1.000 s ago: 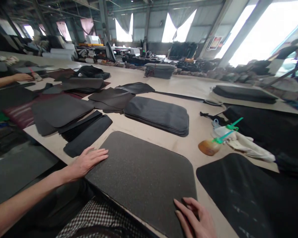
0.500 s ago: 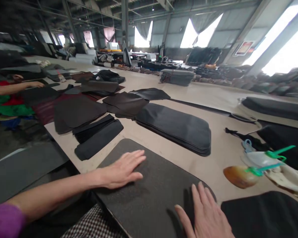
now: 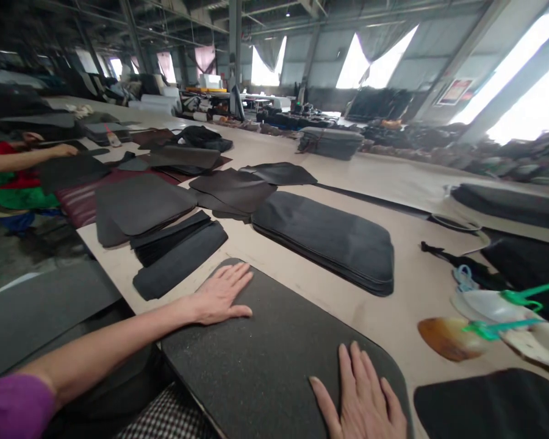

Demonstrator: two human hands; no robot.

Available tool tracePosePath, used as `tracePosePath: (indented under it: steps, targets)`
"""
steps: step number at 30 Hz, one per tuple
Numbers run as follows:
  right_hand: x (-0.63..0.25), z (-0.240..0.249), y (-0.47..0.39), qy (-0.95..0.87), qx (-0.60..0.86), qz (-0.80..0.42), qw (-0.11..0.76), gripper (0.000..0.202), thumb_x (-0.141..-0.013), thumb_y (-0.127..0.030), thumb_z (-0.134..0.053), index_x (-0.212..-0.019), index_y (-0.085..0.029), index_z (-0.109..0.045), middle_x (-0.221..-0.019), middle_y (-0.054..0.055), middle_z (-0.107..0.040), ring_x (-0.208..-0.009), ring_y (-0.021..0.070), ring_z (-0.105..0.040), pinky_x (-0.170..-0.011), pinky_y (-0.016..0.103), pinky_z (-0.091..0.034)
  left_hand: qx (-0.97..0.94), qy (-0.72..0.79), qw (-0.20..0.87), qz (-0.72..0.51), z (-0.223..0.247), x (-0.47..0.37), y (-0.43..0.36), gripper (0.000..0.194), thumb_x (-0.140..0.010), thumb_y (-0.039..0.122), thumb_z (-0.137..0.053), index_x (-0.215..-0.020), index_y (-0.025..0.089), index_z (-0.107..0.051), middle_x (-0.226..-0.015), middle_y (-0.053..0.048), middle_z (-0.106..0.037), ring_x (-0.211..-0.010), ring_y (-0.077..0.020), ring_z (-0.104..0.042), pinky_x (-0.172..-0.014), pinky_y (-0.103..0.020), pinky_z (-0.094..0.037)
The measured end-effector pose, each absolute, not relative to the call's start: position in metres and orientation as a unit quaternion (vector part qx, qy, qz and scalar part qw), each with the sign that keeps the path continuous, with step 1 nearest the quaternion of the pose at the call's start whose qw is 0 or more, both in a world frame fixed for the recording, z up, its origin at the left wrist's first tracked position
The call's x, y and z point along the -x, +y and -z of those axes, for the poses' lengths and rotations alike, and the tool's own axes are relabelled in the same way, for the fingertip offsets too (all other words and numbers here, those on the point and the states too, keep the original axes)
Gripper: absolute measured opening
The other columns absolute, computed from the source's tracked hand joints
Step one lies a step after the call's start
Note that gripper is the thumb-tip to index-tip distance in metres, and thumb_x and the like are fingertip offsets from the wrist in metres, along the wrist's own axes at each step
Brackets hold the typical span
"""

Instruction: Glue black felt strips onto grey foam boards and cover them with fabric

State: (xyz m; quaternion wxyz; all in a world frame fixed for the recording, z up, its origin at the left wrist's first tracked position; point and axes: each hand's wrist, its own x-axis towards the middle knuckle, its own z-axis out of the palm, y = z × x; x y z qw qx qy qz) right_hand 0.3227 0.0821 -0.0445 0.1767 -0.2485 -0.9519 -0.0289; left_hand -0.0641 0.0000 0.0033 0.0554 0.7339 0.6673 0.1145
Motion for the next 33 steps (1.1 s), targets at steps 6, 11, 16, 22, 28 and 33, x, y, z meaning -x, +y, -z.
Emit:
tracePosePath:
  steps: [6, 11, 16, 22, 28, 33]
  targets:
    - [-0.296, 0.01, 0.055, -0.893, 0.431, 0.022, 0.124, 0.077, -0.103, -0.063, -0.034, -0.156, -0.008, -0.036, -0.163, 0.02, -0.03, -0.151, 0.0343, -0.026, -0.12, 0.059, -0.023, -0.705, 0.702, -0.02, -0.095, 0.0, 0.068, -0.009, 0.089, -0.097, 0.073, -0.033, -0.156, 0.007, -0.035, -0.164, -0.023, -0.027, -0.154, -0.0347, -0.025, -0.122, -0.049, -0.022]
    - [-0.289, -0.01, 0.054, -0.875, 0.478, -0.041, 0.059, 0.083, -0.102, -0.069, -0.03, -0.159, -0.009, -0.031, -0.166, 0.017, -0.02, -0.154, 0.031, -0.018, -0.124, 0.053, -0.015, -0.752, 0.65, -0.072, -0.083, 0.013, 0.055, -0.011, 0.085, -0.097, 0.071, -0.035, -0.158, 0.011, -0.034, -0.167, -0.018, -0.024, -0.155, -0.0332, -0.022, -0.124, -0.051, -0.018]
    - [-0.287, -0.018, 0.046, -0.865, 0.489, -0.083, 0.079, 0.09, -0.099, -0.074, -0.029, -0.159, -0.007, -0.029, -0.167, 0.018, -0.018, -0.155, 0.0306, -0.014, -0.125, 0.054, -0.012, -0.769, 0.633, -0.075, -0.055, 0.031, 0.057, -0.012, 0.083, -0.097, 0.069, -0.035, -0.158, 0.013, -0.036, -0.167, -0.015, -0.025, -0.154, -0.0316, -0.025, -0.123, -0.051, -0.021]
    - [-0.271, -0.028, 0.02, -0.906, 0.386, -0.112, 0.13, 0.083, -0.102, -0.07, -0.03, -0.159, -0.01, -0.028, -0.167, 0.014, -0.019, -0.156, 0.0245, -0.013, -0.127, 0.048, -0.01, -0.769, 0.632, -0.081, -0.052, 0.031, 0.06, -0.011, 0.083, -0.097, 0.067, -0.034, -0.159, 0.013, -0.033, -0.168, -0.014, -0.024, -0.154, -0.0317, -0.026, -0.123, -0.052, -0.022]
    - [-0.295, -0.021, 0.046, -0.926, 0.341, -0.114, 0.113, 0.079, -0.101, -0.071, -0.03, -0.157, -0.016, -0.034, -0.165, 0.008, -0.029, -0.154, 0.0211, -0.021, -0.127, 0.043, -0.015, -0.771, 0.629, -0.085, -0.047, 0.031, 0.06, -0.011, 0.081, -0.096, 0.067, -0.036, -0.16, 0.017, -0.03, -0.167, -0.013, -0.026, -0.152, -0.0315, -0.031, -0.124, -0.051, -0.021]
    - [-0.325, -0.016, 0.091, -0.912, 0.391, -0.077, 0.091, 0.073, -0.103, -0.066, -0.035, -0.158, -0.018, -0.034, -0.165, 0.009, -0.029, -0.153, 0.0228, -0.025, -0.125, 0.043, -0.021, -0.774, 0.625, -0.086, -0.045, 0.031, 0.061, -0.012, 0.083, -0.096, 0.067, -0.038, -0.162, 0.019, -0.026, -0.167, -0.012, -0.025, -0.153, -0.0307, -0.03, -0.125, -0.05, -0.02]
